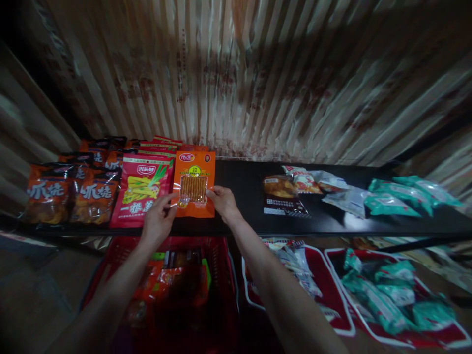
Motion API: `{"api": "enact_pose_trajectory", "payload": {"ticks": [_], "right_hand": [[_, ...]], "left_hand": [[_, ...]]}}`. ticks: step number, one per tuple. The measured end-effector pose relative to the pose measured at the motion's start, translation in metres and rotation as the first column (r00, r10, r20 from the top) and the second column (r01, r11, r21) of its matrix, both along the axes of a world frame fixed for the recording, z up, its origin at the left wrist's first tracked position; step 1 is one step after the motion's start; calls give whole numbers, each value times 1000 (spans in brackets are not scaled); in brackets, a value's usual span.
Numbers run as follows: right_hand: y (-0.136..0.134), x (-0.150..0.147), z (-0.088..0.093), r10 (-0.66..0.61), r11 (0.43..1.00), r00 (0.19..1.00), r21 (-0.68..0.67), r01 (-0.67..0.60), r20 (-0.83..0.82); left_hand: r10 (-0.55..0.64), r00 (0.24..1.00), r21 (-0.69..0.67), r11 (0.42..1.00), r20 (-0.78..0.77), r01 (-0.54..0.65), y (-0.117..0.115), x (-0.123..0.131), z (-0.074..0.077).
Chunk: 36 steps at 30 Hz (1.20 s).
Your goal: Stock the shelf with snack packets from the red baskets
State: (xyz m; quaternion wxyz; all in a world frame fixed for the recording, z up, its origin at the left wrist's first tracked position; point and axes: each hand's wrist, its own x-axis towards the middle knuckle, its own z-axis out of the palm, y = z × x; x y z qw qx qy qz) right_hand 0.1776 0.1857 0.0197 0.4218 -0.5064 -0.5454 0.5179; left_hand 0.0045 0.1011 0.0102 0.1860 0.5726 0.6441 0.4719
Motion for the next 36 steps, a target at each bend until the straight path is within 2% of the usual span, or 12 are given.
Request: {"api": "enact_pose_trajectory", "payload": {"ticks": [7, 16, 26, 32, 36], "right_hand": [[9, -7, -8, -8, 1000, 986, -18, 11, 165], [14, -6, -23, -71, 992, 892, 121, 19, 446], [10, -10, -13, -143, 978, 745, 206, 7, 652], [9, -13, -11, -190, 969, 620, 246, -5, 761], [10, -15, -5, -175, 977, 573, 213, 1, 801]], "left_hand": [[74, 985, 57, 996, -158, -66, 3, 3, -15], [76, 960, 71, 996, -268, -59, 1, 11, -26], [63, 906, 37, 998, -418, -53, -4, 14, -31], [107, 880, 97, 993, -462, -69, -6, 16, -32], [121, 860, 121, 990, -495, -69, -6, 19, -33]]}}
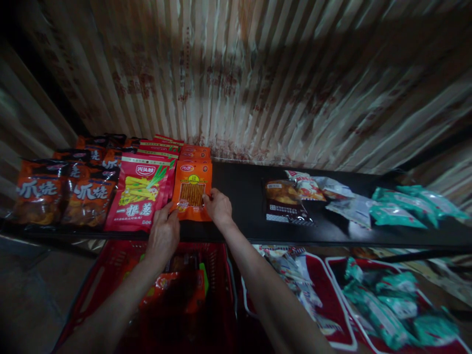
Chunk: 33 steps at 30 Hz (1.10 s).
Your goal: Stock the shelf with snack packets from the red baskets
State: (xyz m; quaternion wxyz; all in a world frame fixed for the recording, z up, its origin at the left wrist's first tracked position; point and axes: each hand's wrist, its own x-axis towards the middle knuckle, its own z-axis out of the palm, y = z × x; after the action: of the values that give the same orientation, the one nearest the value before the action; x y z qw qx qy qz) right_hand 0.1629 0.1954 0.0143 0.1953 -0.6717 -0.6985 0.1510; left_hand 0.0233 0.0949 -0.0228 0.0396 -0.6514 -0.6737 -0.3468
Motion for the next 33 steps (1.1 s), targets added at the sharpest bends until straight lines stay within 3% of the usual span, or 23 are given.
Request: {"api": "enact_pose_trajectory", "payload": {"ticks": [6, 10, 17, 22, 26, 33], "right_hand": [[-4, -3, 4, -9, 999, 999, -39, 10, 48], [-6, -3, -2, -39, 999, 999, -21, 39, -5], [-13, 0, -9, 58, 976, 998, 210, -55, -10], [-15, 0, -17, 260, 873, 961, 402, -276, 95], [-14, -2, -20, 330, 870, 936, 345, -353, 125], [-15, -8, -19, 318, 900, 941, 276, -338, 118]], "left_hand": [[3, 997, 5, 1000, -73, -3, -1, 1, 0], [4, 996, -2, 1000, -87, -4, -2, 3, 2], [-1, 996, -5, 1000, -91, 1, -5, 7, 7], [-27, 981, -39, 999, -192, 20, -10, 11, 13], [-52, 977, -91, 995, -206, 34, -11, 12, 17], [-105, 978, -151, 985, -182, 78, -11, 5, 16]]}}
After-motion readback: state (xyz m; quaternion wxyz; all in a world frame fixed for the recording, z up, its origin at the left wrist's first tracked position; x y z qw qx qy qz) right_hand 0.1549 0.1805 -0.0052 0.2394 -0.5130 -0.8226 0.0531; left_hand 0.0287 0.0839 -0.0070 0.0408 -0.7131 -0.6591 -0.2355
